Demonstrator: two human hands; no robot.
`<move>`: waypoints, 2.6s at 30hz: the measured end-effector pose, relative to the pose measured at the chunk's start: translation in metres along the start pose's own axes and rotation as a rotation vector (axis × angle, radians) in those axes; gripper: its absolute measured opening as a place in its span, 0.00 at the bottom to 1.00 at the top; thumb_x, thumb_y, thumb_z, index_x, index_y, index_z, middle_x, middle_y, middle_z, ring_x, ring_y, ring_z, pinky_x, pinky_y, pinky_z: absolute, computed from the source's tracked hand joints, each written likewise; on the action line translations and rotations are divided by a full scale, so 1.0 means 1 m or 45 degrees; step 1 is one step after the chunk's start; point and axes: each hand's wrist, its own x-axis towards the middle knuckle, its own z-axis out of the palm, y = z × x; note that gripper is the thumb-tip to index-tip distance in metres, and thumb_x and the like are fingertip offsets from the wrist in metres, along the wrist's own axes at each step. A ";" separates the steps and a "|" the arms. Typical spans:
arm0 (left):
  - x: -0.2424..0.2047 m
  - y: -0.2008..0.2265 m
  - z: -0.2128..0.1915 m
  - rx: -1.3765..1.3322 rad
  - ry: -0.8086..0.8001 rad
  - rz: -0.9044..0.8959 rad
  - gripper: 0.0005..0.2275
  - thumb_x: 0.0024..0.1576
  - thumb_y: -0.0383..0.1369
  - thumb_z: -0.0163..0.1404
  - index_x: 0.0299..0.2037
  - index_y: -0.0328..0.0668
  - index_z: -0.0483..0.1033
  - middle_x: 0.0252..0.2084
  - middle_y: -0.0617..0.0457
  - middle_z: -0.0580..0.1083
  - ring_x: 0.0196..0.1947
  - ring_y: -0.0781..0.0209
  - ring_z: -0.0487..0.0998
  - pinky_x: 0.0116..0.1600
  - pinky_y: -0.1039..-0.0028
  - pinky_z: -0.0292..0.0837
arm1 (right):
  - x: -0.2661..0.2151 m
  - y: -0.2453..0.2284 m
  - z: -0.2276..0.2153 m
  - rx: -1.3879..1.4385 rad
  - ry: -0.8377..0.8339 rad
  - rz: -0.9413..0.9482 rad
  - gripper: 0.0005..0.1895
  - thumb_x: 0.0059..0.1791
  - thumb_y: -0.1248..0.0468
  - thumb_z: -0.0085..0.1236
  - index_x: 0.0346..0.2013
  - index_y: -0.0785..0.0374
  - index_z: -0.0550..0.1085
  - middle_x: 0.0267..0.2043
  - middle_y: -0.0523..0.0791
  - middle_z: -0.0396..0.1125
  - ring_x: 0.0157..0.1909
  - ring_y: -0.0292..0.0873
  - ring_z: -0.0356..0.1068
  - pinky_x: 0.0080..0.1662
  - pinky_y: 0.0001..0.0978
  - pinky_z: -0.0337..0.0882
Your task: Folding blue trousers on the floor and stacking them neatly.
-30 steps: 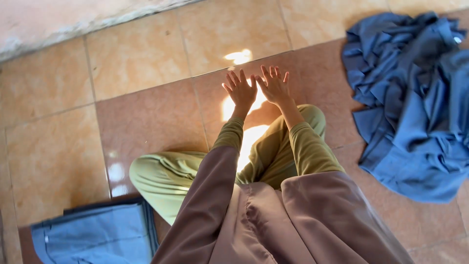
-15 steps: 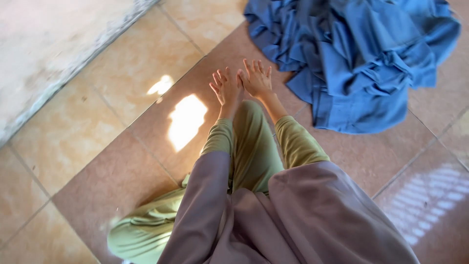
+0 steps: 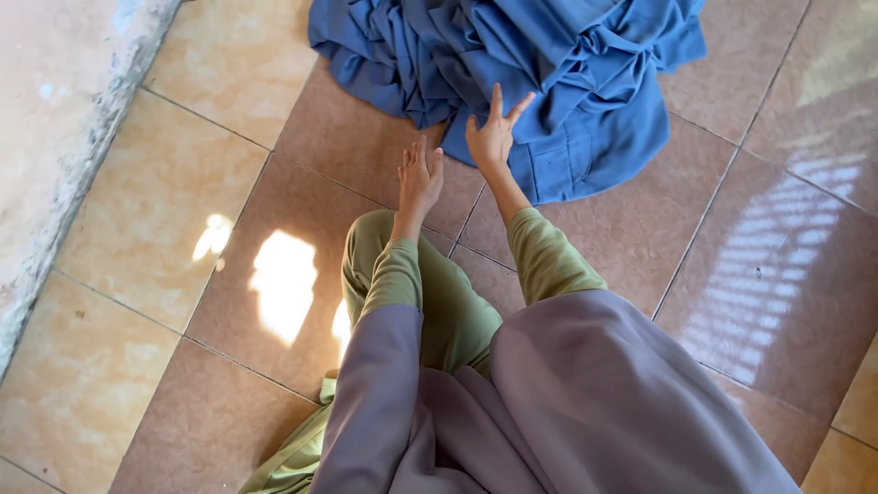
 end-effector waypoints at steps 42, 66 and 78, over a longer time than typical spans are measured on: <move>0.011 -0.015 -0.027 -1.040 0.527 -0.112 0.25 0.49 0.24 0.45 0.60 0.34 0.74 0.56 0.31 0.74 0.59 0.40 0.74 0.62 0.47 0.69 | -0.102 0.058 -0.065 2.008 -0.329 0.691 0.14 0.53 0.47 0.55 0.48 0.49 0.73 0.46 0.41 0.71 0.50 0.49 0.74 0.52 0.52 0.75; -0.211 -0.115 -0.247 -1.771 1.136 -0.391 0.22 0.51 0.41 0.65 0.46 0.37 0.68 0.35 0.44 0.75 0.28 0.56 0.83 0.29 0.74 0.82 | -0.139 -0.207 0.053 1.923 -1.088 0.632 0.10 0.43 0.76 0.60 0.37 0.74 0.72 0.33 0.49 0.63 0.34 0.44 0.66 0.49 0.42 0.70; -0.439 -0.211 -0.288 -1.304 1.448 -1.032 0.45 0.49 0.62 0.62 0.68 0.41 0.60 0.64 0.38 0.67 0.66 0.47 0.68 0.71 0.60 0.61 | -0.307 -0.209 0.227 1.508 -1.868 0.350 0.26 0.43 0.78 0.57 0.57 0.72 0.71 0.54 0.52 0.67 0.58 0.50 0.71 0.64 0.48 0.64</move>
